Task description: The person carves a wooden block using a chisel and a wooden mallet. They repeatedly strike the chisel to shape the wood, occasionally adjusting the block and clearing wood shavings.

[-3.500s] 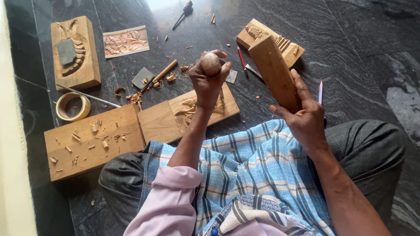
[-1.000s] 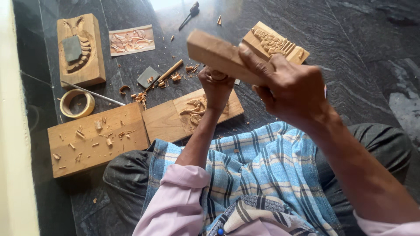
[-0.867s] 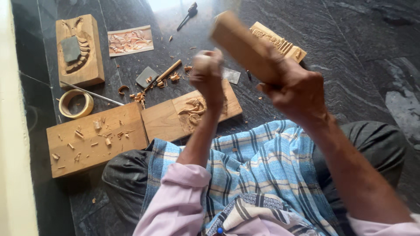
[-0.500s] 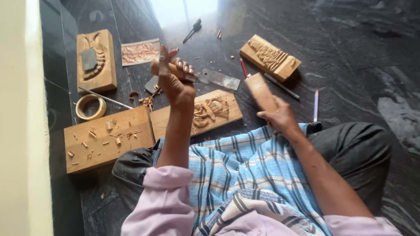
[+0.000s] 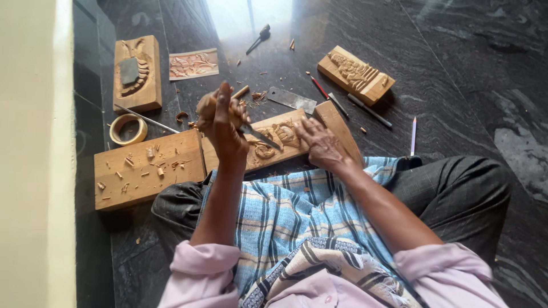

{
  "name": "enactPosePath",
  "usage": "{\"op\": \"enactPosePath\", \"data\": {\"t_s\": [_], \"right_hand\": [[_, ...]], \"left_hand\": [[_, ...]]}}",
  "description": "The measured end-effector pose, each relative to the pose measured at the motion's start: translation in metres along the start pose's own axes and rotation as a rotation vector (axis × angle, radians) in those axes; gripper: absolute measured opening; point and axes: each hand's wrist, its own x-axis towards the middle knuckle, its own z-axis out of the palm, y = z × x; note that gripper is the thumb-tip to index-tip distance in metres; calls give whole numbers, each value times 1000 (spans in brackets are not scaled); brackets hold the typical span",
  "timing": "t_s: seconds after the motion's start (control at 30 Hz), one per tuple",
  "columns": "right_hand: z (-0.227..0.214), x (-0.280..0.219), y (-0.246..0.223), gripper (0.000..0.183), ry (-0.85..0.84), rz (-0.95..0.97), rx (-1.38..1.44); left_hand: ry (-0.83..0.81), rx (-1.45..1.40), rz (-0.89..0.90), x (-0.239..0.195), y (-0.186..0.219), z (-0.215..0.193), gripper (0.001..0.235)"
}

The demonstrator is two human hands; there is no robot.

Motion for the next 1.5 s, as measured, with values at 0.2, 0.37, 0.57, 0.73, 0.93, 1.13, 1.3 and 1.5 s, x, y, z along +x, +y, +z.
{"op": "enactPosePath", "data": {"t_s": [0.2,0.37,0.57,0.73,0.93,1.13,1.3,1.5], "right_hand": [[-16,-9,11,24,-207,198,221],[-40,-22,8,59,-164,220,268],[-53,-26,-2,41,-169,296,362],[-46,-56,-16,16,-49,233,388],[-42,-66,-8,22,-279,451,266],[-49,-72,-5,38,-45,-115,4],[-79,-85,-8,17,-245,-105,120],[-85,-68,-41,17,-461,142,55]], "left_hand": [[47,47,-11,8,-12,-30,12],[39,21,-20,9,-13,-36,13],[31,2,-32,7,-12,-39,17],[42,12,-55,6,-13,-41,17],[26,16,-39,5,-16,-42,16],[22,35,-27,2,-13,-39,15],[9,36,-10,1,-15,-39,14],[1,17,-8,-2,-19,-35,15]]}}
